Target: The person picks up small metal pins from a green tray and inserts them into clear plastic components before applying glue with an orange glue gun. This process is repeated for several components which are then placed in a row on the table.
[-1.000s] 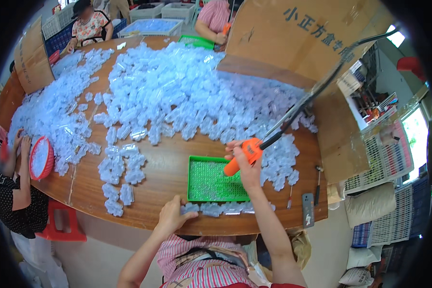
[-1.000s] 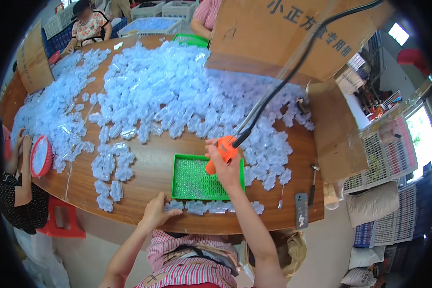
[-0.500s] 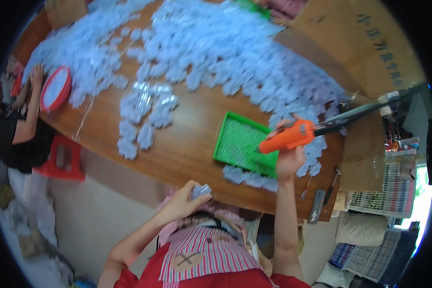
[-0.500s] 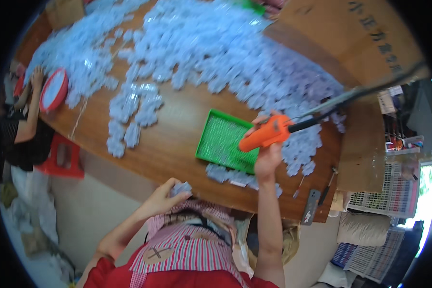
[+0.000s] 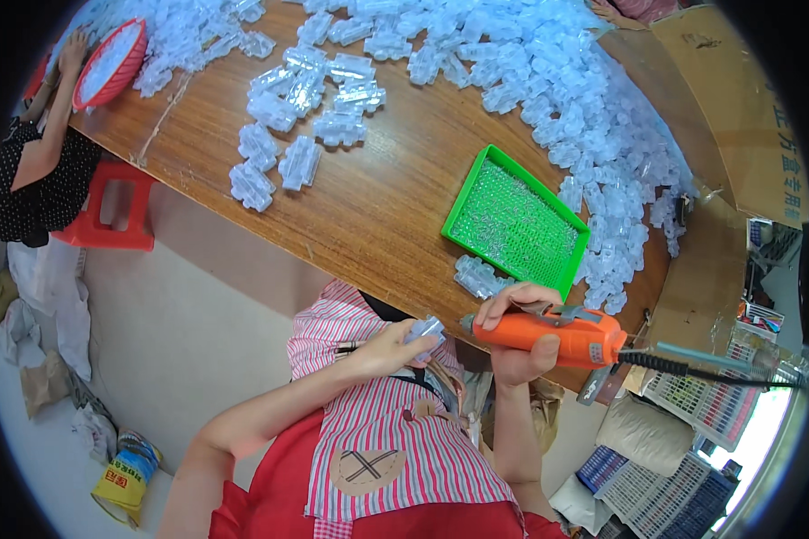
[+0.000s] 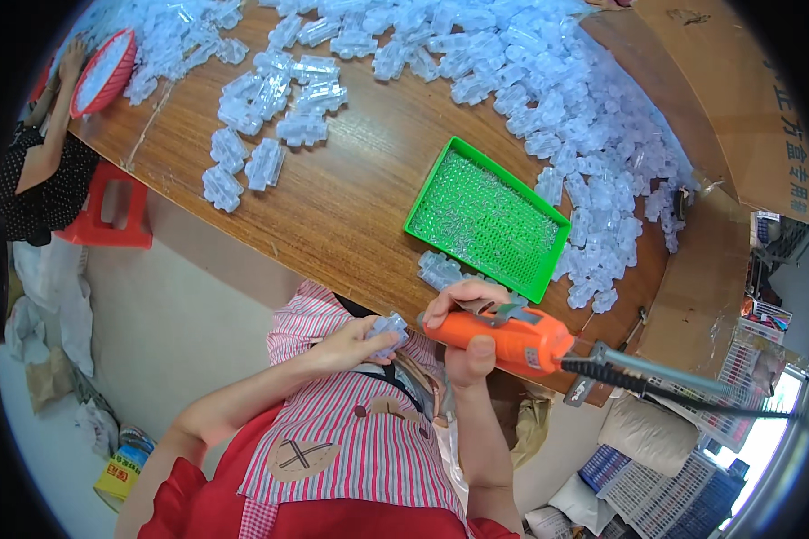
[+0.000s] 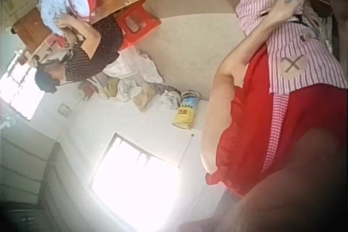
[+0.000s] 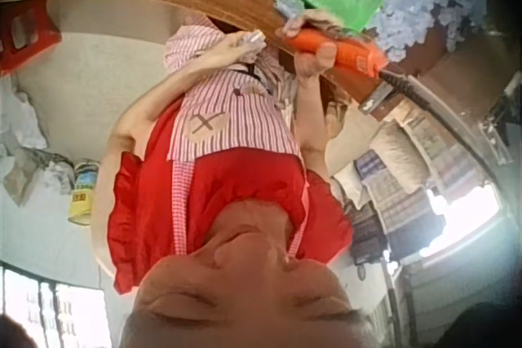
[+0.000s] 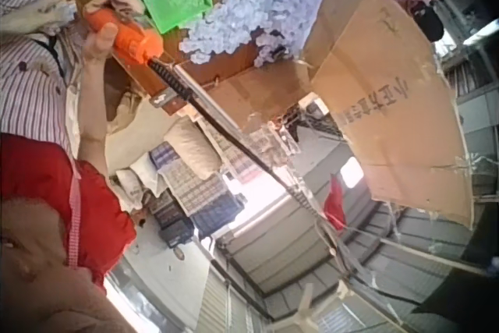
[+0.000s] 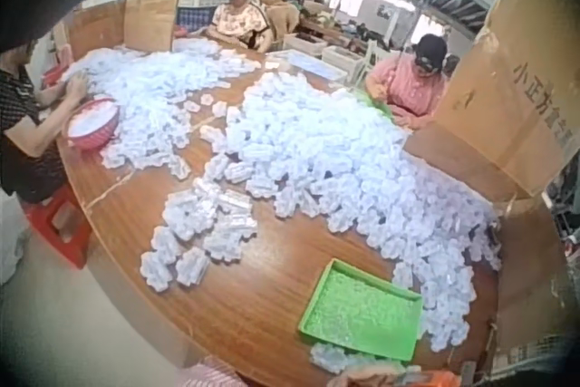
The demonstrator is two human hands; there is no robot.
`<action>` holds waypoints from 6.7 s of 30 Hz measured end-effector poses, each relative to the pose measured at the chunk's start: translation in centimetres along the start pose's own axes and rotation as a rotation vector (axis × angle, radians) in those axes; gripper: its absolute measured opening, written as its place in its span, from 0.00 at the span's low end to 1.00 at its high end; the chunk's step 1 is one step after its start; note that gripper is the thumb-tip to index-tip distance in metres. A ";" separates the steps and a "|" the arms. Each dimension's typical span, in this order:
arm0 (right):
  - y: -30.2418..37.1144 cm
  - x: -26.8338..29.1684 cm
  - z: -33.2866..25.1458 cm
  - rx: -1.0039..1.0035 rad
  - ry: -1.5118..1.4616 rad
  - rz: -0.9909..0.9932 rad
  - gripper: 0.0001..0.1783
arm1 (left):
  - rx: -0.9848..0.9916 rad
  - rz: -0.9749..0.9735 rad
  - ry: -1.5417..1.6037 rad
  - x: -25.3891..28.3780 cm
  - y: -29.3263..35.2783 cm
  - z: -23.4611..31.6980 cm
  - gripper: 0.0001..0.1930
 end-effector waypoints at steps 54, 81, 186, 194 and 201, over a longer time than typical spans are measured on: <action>2.3 -0.9 0.9 0.228 0.023 0.082 0.40 | -0.141 0.282 0.041 1.3 0.3 0.1 0.17; 3.1 -3.1 2.7 0.228 0.118 -0.109 0.35 | -0.228 0.397 0.102 1.4 0.2 0.8 0.05; 2.8 1.1 0.0 0.206 -0.154 0.052 0.39 | -0.053 0.109 -0.130 0.5 0.6 -0.2 0.20; 1.9 -0.2 1.2 0.201 -0.054 0.011 0.40 | -0.182 0.214 -0.179 1.0 0.0 -0.8 0.20; 2.1 -0.7 2.4 0.141 -0.011 -0.017 0.37 | -0.126 0.230 -0.207 0.7 0.4 -0.2 0.16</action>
Point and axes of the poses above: each hand's wrist, its own y-axis away from the middle knuckle, its own x-axis out of the back of the hand, z = x × y, the point moved 8 cm from there along -y, towards the middle knuckle, and after that the axes turned 10 degrees about -x, right-handed, at the moved point
